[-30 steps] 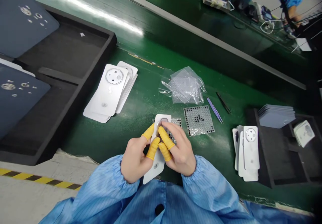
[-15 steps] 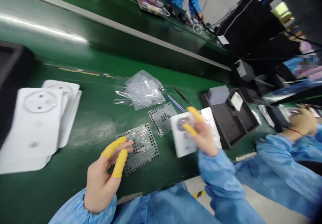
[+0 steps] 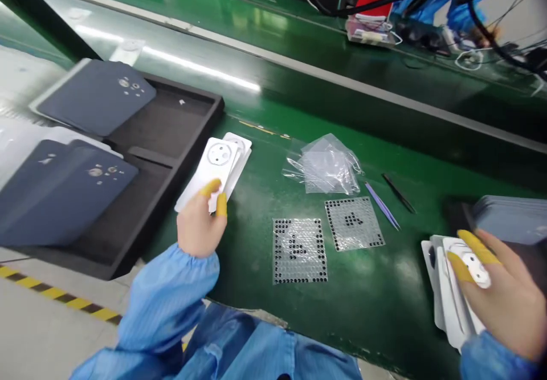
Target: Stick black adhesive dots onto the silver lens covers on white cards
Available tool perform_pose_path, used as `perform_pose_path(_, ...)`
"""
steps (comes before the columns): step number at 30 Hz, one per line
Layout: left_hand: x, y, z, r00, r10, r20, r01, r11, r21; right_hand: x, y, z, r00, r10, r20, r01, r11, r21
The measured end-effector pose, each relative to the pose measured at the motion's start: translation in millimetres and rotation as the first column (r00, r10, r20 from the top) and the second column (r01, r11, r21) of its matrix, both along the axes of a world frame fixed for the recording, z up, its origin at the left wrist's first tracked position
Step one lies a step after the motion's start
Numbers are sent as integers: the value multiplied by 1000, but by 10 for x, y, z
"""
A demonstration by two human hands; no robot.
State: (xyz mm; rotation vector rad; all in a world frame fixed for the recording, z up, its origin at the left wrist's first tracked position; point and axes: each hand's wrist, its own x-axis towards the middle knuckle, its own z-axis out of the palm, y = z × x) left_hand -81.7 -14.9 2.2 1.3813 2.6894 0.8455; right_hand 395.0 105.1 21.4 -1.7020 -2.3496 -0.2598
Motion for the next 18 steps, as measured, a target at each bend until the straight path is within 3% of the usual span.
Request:
perform_pose_path(2, -221, 168, 16, 991, 21, -133, -34, 995, -97, -456, -53, 64, 967, 217, -131, -223, 974, -32)
perform_pose_path(4, -386, 296, 3, 987, 20, -161, -53, 978, -204, -858, -85, 97, 876, 409, -255, -430, 902, -29)
perform_pose_path(8, -527, 391, -14, 991, 38, -128, -72, 960, -270, -1287, -85, 60, 775, 533, -339, -576, 817, -35)
perform_pose_path(10, -532, 388, 47, 989, 69, -131, -101, 963, -250, -1363, -75, 32, 758, 549, -354, -604, 795, -60)
perform_pose_path(13, -494, 340, 273, 983, 91, -158, -128, 962, -241, -1403, 10, -3, 754, 541, -373, -605, 792, -75)
perform_pose_path(15, -452, 245, 473, 986, 68, -154, -108, 958, -267, -1386, 155, -35, 797, 490, -353, -541, 839, -58)
perform_pose_path(18, -368, -21, 657, 998, 23, -58, -41, 942, -333, -1300, 503, -111, 931, 289, -224, -310, 949, -62)
